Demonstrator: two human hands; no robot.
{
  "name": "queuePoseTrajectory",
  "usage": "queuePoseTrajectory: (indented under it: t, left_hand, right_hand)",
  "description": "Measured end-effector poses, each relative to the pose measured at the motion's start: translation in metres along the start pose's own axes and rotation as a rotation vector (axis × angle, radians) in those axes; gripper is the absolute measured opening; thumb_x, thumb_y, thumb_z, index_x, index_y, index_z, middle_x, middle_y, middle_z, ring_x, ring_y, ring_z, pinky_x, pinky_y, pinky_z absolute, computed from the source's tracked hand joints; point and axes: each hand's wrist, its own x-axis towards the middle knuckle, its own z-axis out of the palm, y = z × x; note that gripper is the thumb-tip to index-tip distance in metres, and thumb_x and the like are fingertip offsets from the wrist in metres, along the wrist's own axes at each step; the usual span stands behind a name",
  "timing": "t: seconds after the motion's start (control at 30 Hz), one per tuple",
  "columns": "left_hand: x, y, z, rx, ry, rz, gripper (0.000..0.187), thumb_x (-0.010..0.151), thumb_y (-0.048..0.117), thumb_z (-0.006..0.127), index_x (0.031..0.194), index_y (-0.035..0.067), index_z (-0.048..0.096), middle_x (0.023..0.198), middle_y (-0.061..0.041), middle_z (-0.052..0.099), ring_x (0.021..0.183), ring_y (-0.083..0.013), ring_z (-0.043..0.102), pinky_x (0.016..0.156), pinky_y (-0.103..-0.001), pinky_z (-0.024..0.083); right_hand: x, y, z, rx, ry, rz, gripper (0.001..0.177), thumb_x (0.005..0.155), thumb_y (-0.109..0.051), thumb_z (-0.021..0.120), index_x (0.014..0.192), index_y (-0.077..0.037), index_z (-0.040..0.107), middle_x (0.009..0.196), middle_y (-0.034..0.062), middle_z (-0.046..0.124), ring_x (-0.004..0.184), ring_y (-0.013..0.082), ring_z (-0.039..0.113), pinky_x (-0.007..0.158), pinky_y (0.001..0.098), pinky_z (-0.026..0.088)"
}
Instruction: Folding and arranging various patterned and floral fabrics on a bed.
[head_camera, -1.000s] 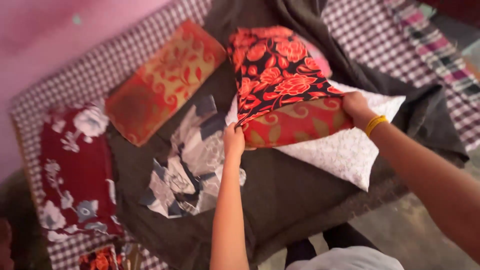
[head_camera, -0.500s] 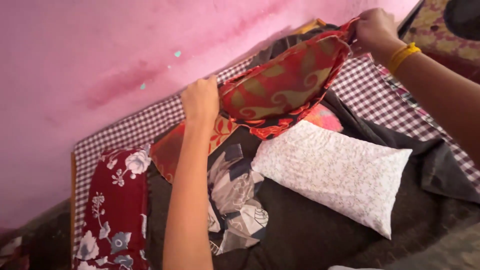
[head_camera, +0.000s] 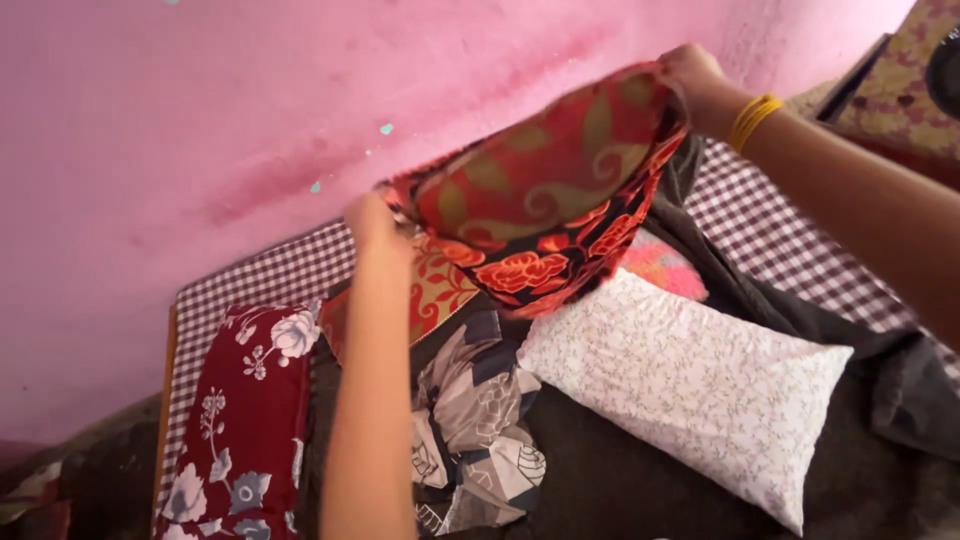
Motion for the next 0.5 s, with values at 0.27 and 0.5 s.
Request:
queuePoseTrajectory:
  t: [0.27,0.5]
  left_hand:
    - [-0.026,0.091,0.044,-0.327,-0.120,-0.086,0.010,0.077,-0.009,0.047,0.074,-0.003,0.054,0.074,-0.017,0.062,0.055,-0.0186,0.057,0.040,-0.021,0.034]
    - [-0.007,0.003,-0.006,-0.292,0.217,-0.110,0.012,0.078,-0.010,0.048,0.084,-0.001,0.055,0.070,-0.013,0.059,0.052,-0.0195,0.056,0.039,-0.024,0.042]
  right_hand:
    - [-0.010,0.022,0.033,0.662,-0.300,0.234,0.047,0.089,-0.022,0.073,0.130,-0.001,0.063,0.101,0.0183,0.075,0.085,0.0241,0.068,0.069,0.0421,0.058]
    - [-0.062,-0.033,0.081,0.589,-0.635,0.297,0.038,0.089,-0.011,0.061,0.127,-0.007,0.056,0.093,0.0181,0.070,0.070,0.0290,0.070,0.049,0.0416,0.059]
